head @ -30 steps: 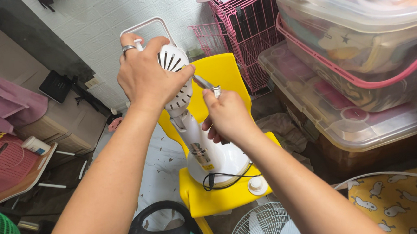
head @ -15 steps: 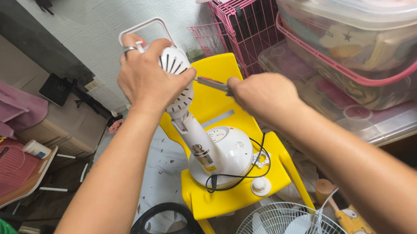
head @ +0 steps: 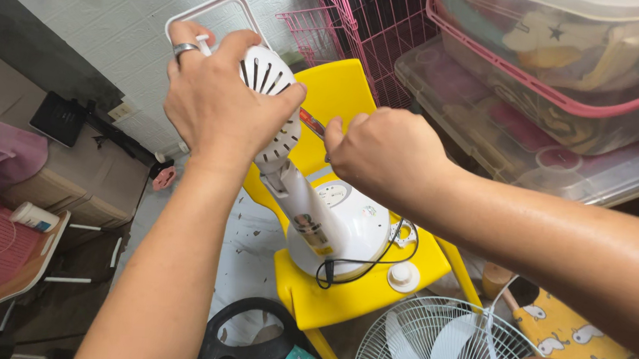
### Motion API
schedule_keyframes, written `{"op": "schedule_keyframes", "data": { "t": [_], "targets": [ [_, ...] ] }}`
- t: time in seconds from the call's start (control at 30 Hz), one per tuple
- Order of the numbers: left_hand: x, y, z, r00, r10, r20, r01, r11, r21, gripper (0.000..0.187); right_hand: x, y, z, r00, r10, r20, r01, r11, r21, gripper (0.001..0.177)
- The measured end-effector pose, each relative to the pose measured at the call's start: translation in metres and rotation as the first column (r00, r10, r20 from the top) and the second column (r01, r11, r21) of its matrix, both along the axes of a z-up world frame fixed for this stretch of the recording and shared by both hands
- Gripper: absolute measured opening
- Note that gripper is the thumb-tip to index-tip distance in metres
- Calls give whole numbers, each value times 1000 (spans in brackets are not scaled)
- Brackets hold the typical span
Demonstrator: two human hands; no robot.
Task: The person uses a multi-tool to pry and remove the front grille of a white electric fan. They then detach the fan blade and the central hub cap, placing the parts aside. The person reattaches the front grille to the fan body.
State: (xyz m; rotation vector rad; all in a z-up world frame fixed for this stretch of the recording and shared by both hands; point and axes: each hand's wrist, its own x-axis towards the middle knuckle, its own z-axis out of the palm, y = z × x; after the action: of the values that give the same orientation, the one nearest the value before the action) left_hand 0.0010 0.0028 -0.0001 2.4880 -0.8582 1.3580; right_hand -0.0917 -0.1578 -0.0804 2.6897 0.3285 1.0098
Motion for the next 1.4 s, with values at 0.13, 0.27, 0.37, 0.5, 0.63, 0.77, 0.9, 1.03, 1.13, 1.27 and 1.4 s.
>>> {"op": "schedule_keyframes", "data": {
  "t": [0.13,0.27,0.37,0.5,0.63,0.77,0.9,1.03,1.13,1.27,1.4],
  "targets": [
    [7,1,-5,1000,29,-4,-29,999,-15,59,10,-1,9,999,-32,11,34,984,-176,14],
    [-7,1,-4,996,-88,27,90,991,-97,78,6,8,7,997,-8,-83,5,999,-38,18],
    [-45,2,-7,940,-299,164,323,935,-148,71,5,12,9,970,4,-244,26,993,118,37],
    [-90,-14,-64,795,-357,-490,-86,734,-674,30,9,2,18,957,108,-271,-89,993,82,23],
    [-53,-27,-102,227,-860,-457,-634,226,-740,56,9,-4,30,932,179,-314,-167,984,66,17],
    [-36,-43,-114,43,-998,-44,-660,5,-751,41,12,-5,35,923,129,-362,-105,991,86,15],
    [-34,-52,-124,-35,-987,156,-599,-104,-794,40,15,-14,39,913,217,-345,-209,976,61,13],
    [-28,-57,-139,59,-988,140,-671,-144,-727,39,-1,-48,47,885,395,-245,-327,904,277,29],
    [-23,-67,-146,109,-960,259,-654,-265,-708,38,-15,-70,43,871,452,-189,-250,742,622,37],
    [-20,-77,-148,19,-863,504,-607,-411,-681,34,-21,-63,20,871,490,-20,-239,460,855,40],
    [-23,-82,-147,220,-943,248,-660,-331,-675,33,-33,-60,7,754,647,113,-256,131,958,65]
  ]
}}
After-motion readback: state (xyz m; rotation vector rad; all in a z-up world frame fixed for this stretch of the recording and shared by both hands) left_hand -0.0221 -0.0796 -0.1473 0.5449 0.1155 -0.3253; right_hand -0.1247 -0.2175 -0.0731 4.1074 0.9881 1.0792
